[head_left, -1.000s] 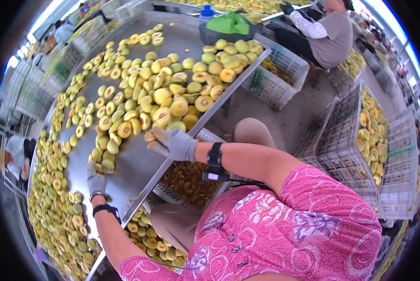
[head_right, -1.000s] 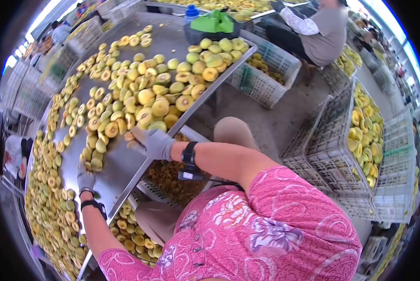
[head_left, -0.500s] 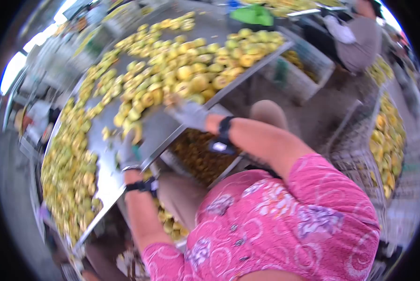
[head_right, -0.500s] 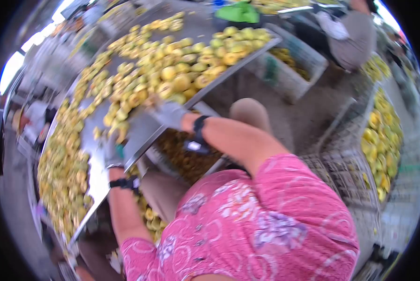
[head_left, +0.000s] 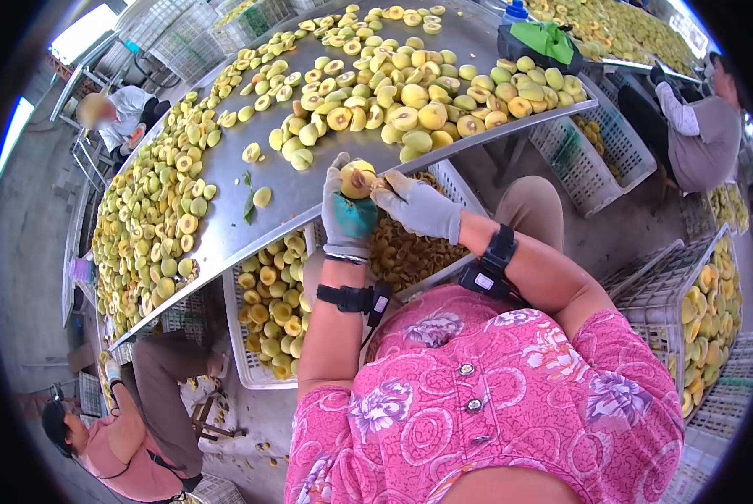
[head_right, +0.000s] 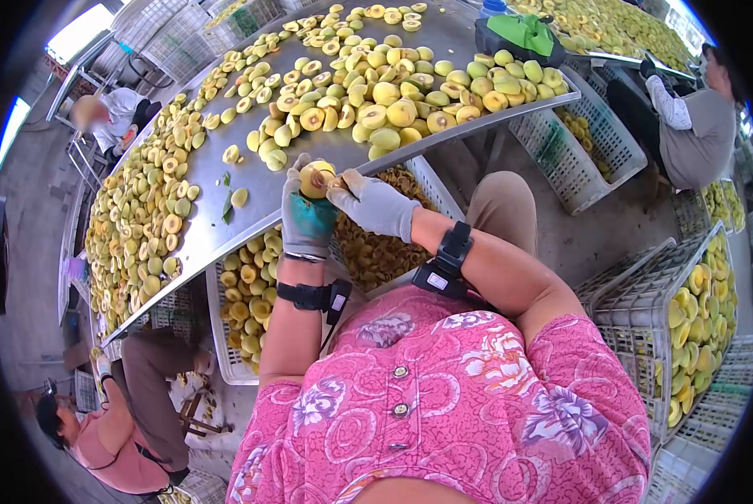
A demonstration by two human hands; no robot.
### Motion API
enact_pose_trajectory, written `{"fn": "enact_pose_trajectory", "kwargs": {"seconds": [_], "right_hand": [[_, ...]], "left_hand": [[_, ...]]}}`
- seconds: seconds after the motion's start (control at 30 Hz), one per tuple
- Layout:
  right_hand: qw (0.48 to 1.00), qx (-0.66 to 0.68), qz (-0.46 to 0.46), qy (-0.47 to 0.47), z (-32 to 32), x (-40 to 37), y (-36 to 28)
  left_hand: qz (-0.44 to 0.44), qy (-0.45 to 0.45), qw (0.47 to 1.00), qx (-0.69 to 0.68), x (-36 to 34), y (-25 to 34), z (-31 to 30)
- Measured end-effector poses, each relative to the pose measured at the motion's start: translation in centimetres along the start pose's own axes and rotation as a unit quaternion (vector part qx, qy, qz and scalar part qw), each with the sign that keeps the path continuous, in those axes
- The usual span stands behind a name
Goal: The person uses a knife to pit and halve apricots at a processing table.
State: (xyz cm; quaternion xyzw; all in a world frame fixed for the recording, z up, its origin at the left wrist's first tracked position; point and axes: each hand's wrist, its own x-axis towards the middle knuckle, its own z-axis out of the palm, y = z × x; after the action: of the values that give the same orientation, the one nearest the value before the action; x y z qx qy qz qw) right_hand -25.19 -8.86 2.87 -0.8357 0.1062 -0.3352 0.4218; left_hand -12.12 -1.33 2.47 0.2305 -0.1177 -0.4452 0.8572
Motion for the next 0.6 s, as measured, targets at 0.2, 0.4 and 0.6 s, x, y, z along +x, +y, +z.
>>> {"fn": "enact_pose_trajectory", "kwargs": {"seconds": [0.2,0.4,0.6], "right_hand": [[0.989,-0.020,0.128,-0.069,-1.2,-0.4,-1.6],[0.990,-0.072,0.082,-0.085,-0.7,-1.0,-1.0],[0.991,-0.062,0.072,-0.095,-0.7,-1.4,-1.3]], "left_hand": [[0.006,-0.027,0.998,0.056,-0.9,-1.2,-0.5],[0.155,-0.040,0.943,0.291,-1.4,-2.3,-0.6],[0.112,0.026,0.979,0.169,-1.2,-1.9,0.5]]}}
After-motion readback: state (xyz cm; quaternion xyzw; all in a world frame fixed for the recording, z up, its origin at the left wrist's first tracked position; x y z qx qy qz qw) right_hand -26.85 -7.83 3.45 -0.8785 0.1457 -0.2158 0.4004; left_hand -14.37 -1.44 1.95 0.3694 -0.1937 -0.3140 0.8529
